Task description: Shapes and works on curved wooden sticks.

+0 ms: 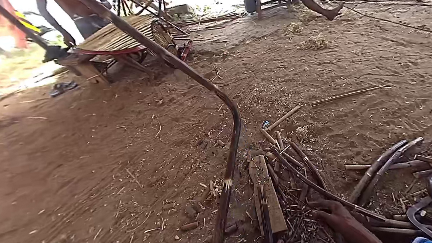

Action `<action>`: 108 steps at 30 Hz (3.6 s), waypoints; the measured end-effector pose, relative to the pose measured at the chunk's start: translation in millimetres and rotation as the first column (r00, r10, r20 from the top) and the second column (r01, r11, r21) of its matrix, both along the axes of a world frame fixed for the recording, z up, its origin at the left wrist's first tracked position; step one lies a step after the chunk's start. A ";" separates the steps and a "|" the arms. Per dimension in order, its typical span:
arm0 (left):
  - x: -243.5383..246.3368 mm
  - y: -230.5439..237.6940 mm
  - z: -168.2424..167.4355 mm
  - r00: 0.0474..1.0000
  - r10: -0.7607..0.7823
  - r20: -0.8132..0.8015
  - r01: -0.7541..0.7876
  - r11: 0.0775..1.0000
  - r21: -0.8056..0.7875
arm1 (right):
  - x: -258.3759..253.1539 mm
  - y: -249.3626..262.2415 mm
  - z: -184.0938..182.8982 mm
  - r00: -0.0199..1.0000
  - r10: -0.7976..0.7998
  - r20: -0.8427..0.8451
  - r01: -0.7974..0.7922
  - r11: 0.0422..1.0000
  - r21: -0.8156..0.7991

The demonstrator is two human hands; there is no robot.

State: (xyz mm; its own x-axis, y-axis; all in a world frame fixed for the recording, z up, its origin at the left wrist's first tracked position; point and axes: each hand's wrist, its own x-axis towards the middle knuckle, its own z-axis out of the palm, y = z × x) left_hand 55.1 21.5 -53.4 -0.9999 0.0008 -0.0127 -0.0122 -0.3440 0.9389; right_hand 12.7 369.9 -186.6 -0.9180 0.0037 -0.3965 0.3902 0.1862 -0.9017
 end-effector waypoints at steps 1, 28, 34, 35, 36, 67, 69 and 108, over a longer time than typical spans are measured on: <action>-20.5 0.9 7.9 0.997 -0.066 -0.046 0.066 0.998 0.006 | 5.6 2.8 -5.6 0.999 -0.042 0.011 0.042 0.999 0.000; -128.0 81.8 -100.3 0.897 0.441 0.006 -0.418 0.855 -0.306 | 18.9 -84.3 0.5 0.957 0.190 0.220 -0.222 0.967 0.127; -125.9 92.5 -83.9 0.893 0.444 -0.077 -0.426 0.775 -0.467 | 16.1 -103.0 -5.5 0.954 0.177 0.242 -0.189 0.982 0.027; -125.2 93.4 -84.4 0.892 0.447 -0.076 -0.426 0.768 -0.478 | 16.5 -101.3 -6.5 0.950 0.173 0.258 -0.181 0.983 0.007; -124.1 94.6 -85.0 0.892 0.444 -0.078 -0.422 0.762 -0.491 | 15.5 -99.1 -8.5 0.945 0.170 0.278 -0.187 0.982 0.034; -118.5 103.9 -75.6 0.959 0.251 -0.131 -0.267 0.649 -0.713 | -40.7 -113.6 8.8 0.969 0.209 0.130 -0.229 0.567 0.791; -131.7 94.1 -62.9 0.944 0.322 -0.074 -0.262 0.595 -0.760 | -44.3 -108.1 18.5 0.977 0.158 0.144 -0.214 0.672 0.710; -317.4 18.1 -153.8 0.750 0.311 0.583 0.177 0.756 -0.630 | -88.8 -63.3 -29.7 0.962 0.254 -0.106 -0.117 0.726 0.678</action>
